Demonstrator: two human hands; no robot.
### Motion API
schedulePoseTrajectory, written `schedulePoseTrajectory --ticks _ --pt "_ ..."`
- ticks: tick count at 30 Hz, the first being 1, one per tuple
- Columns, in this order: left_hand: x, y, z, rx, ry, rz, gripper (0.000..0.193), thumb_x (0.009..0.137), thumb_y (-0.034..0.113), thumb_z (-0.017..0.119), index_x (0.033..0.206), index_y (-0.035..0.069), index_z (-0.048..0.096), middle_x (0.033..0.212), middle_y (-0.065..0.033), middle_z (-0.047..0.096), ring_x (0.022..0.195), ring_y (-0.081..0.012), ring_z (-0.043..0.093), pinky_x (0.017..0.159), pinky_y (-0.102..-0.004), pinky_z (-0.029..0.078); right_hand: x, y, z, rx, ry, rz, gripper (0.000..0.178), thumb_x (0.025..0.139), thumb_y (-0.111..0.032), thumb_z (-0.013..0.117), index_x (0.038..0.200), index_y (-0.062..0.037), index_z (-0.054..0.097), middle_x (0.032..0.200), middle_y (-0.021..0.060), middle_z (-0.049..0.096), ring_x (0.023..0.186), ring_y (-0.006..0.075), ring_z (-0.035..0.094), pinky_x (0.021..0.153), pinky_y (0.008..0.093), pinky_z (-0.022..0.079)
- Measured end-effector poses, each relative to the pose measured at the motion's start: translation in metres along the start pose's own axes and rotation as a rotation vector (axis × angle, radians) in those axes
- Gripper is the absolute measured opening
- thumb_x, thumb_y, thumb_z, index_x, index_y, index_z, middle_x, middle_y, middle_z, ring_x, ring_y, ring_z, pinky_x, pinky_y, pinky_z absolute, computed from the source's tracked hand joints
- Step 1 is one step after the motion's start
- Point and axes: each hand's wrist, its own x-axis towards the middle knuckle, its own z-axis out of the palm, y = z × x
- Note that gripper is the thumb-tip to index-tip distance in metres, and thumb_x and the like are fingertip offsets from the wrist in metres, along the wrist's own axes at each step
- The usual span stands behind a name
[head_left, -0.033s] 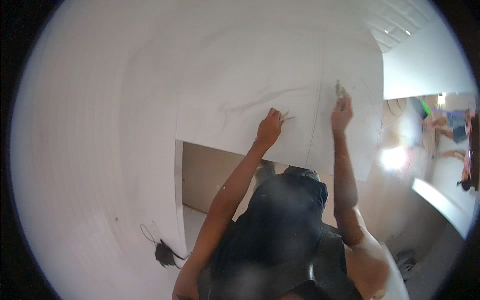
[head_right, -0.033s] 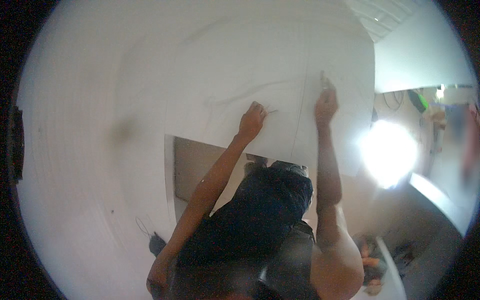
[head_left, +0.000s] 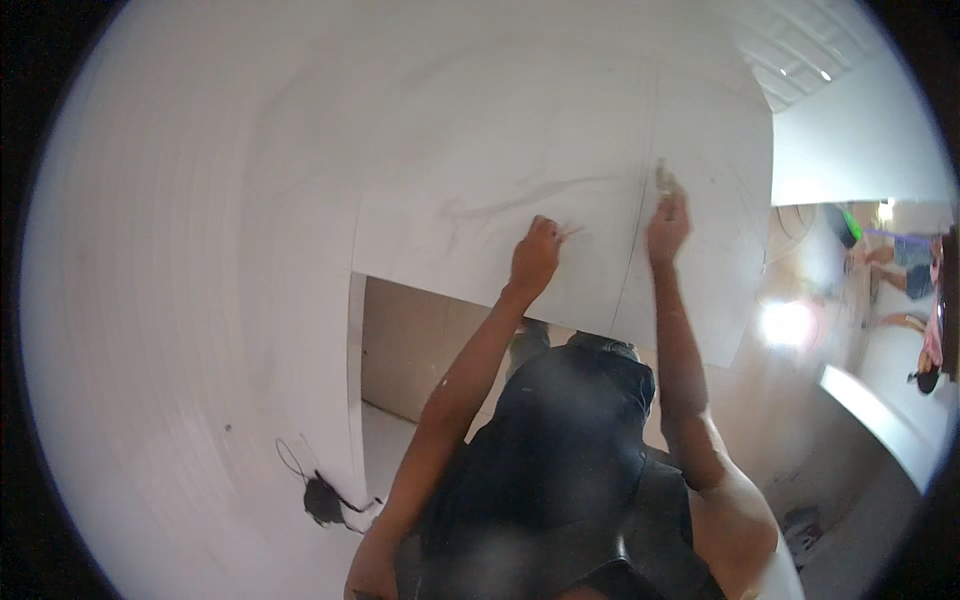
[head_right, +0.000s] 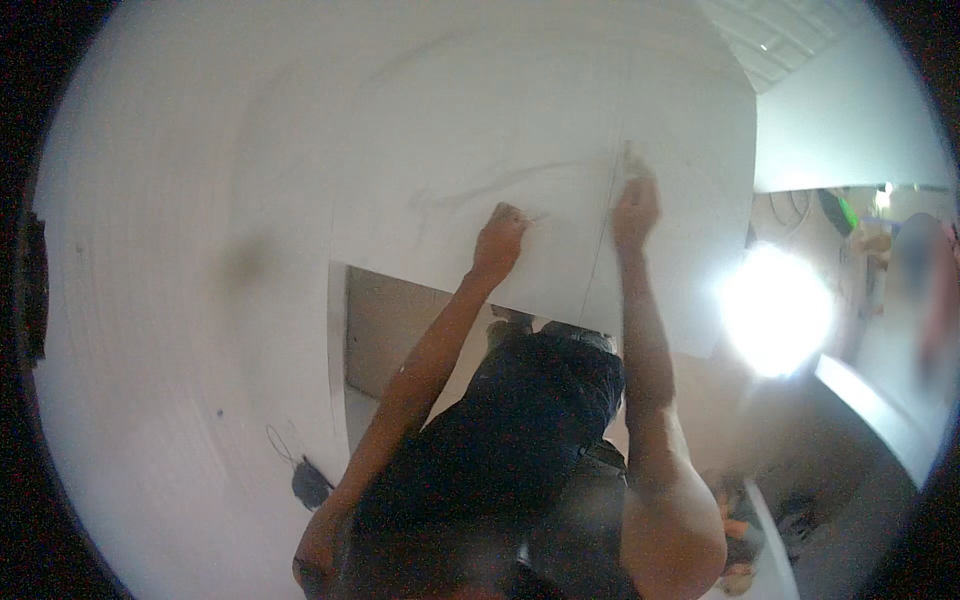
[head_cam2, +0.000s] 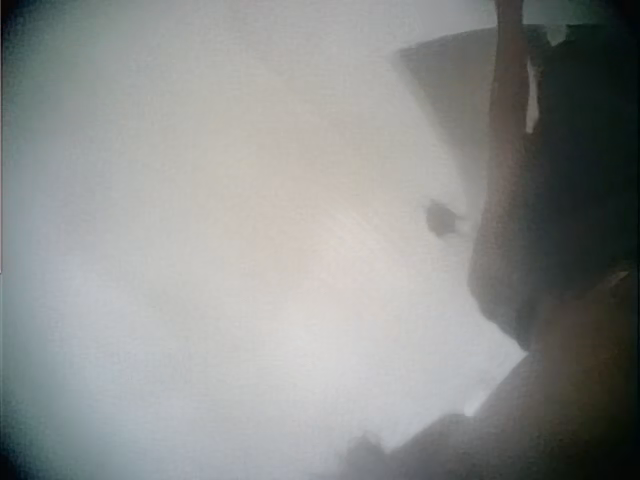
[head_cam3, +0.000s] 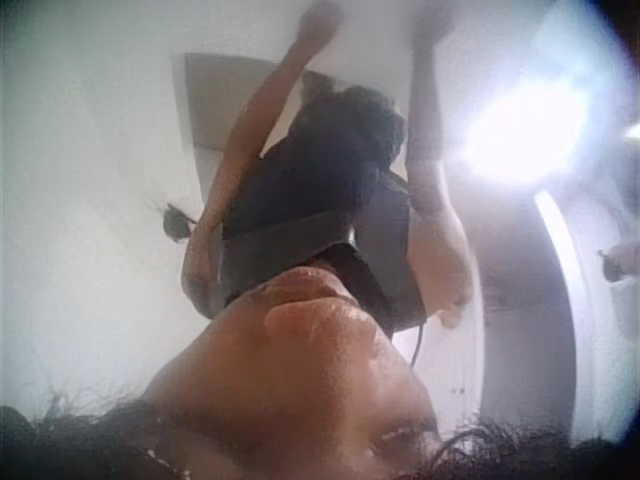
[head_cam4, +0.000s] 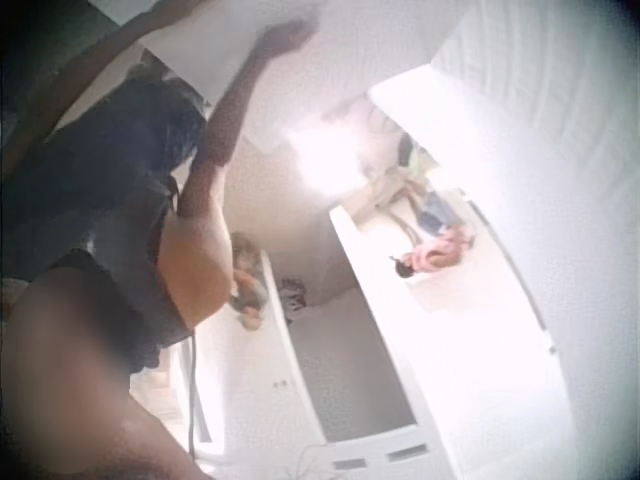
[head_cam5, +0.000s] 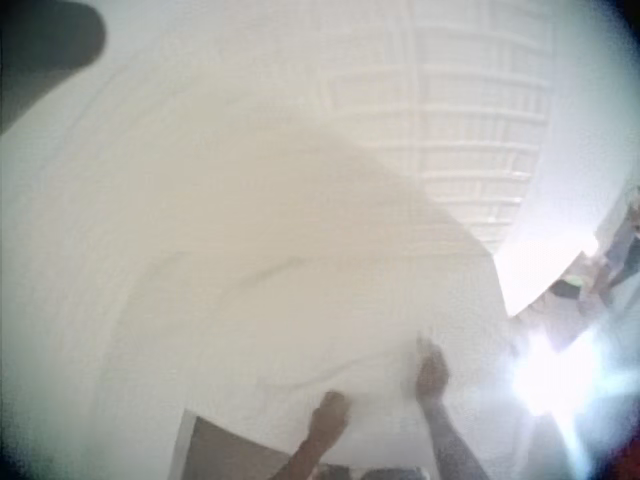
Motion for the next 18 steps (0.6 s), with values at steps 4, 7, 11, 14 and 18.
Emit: schedulePoseTrajectory --ticks 4,7,11,14,18 --pt "-0.057 -0.015 -0.064 -0.152 0.563 -0.407 0.026 0.098 0.022 0.052 0.091 -0.002 0.06 0.093 -0.0175 0.064 0.089 -0.0331 0.06 0.083 -0.0425 0.045 -0.087 -0.047 0.098 0.038 -0.37 -0.475 0.025 0.09 -0.003 0.05 0.113 0.0037 0.057 0.107 0.0222 0.061 0.103 0.0385 0.058 0.091 0.0445 0.047" --pt "-0.124 -0.048 -0.121 -0.212 0.882 -0.773 0.024 0.099 0.022 0.051 0.088 0.002 0.059 0.087 -0.0111 0.062 0.081 -0.023 0.058 0.08 -0.0372 0.045 -0.162 -0.139 0.109 0.175 -1.304 -0.395 0.053 0.083 -0.002 0.049 0.136 -0.0055 0.045 0.14 0.0187 0.044 0.13 0.0373 0.041 0.111 0.0446 0.033" --pt "-0.191 -0.12 -0.149 0.252 0.88 -0.753 0.018 0.098 0.017 0.053 0.087 0.003 0.055 0.081 -0.0053 0.059 0.075 -0.0166 0.054 0.073 -0.0331 0.045 -0.202 -0.136 0.125 0.064 -1.117 -0.753 0.057 0.082 0.0 0.052 0.137 -0.0097 0.045 0.148 0.015 0.035 0.135 0.0372 0.035 0.115 0.051 0.024" --pt "-0.192 -0.095 -0.158 0.083 0.948 -0.901 0.015 0.096 0.015 0.054 0.086 0.003 0.054 0.079 -0.0042 0.057 0.073 -0.0146 0.053 0.071 -0.0321 0.044 -0.169 -0.063 0.09 -0.067 -1.031 -0.589 0.057 0.079 0.001 0.051 0.135 -0.0078 0.047 0.142 0.0194 0.041 0.137 0.0381 0.031 0.116 0.0487 0.021" --pt "-0.216 -0.1 -0.14 -0.275 1.044 -1.083 0.017 0.096 0.017 0.055 0.089 0.002 0.053 0.082 -0.0056 0.057 0.073 -0.0157 0.053 0.069 -0.0335 0.045 -0.045 0.123 -0.044 -0.655 -0.363 -0.403 0.044 0.093 -0.006 0.042 0.136 0.0014 0.043 0.139 0.021 0.044 0.135 0.0331 0.037 0.114 0.0451 0.025"
